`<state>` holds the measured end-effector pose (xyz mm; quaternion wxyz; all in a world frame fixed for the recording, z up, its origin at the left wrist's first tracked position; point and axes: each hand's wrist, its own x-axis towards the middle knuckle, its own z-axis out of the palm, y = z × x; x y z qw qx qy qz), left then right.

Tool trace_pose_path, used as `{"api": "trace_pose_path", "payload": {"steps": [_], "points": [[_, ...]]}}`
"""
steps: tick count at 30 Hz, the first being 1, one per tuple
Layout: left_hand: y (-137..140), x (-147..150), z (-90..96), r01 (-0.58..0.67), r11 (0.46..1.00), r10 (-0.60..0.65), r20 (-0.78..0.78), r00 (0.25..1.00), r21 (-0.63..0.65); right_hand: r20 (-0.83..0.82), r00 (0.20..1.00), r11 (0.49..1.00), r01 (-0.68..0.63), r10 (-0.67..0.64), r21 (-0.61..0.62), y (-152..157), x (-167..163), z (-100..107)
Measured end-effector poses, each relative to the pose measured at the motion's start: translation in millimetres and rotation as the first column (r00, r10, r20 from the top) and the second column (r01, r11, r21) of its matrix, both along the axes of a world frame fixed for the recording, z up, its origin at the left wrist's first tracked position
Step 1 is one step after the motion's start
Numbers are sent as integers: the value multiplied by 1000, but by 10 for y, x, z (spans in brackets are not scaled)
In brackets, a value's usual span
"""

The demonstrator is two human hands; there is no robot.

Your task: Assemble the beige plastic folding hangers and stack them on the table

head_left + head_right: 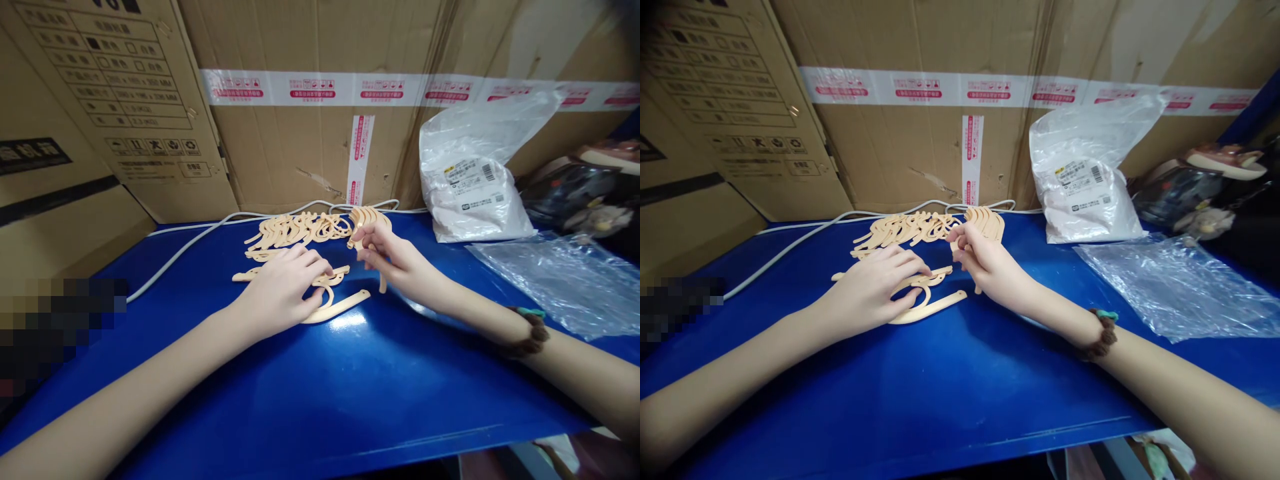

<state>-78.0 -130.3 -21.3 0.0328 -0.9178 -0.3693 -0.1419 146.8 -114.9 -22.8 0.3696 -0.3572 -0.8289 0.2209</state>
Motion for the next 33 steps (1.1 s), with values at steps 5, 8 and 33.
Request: {"api": "trace_pose_path", "payload": {"steps": [5,8,33], "points": [[40,-26,4,-12,999,12,-22,1000,-33,255,967,999,24,-29,24,-83,-7,20],[49,-29,6,-27,998,26,-13,1000,-52,368,926,992,38,-81,122,-118,-8,18],[-154,108,-48,138,985,-130,79,988,-107,423,850,925,173,-314,339,-92,30,76]]}}
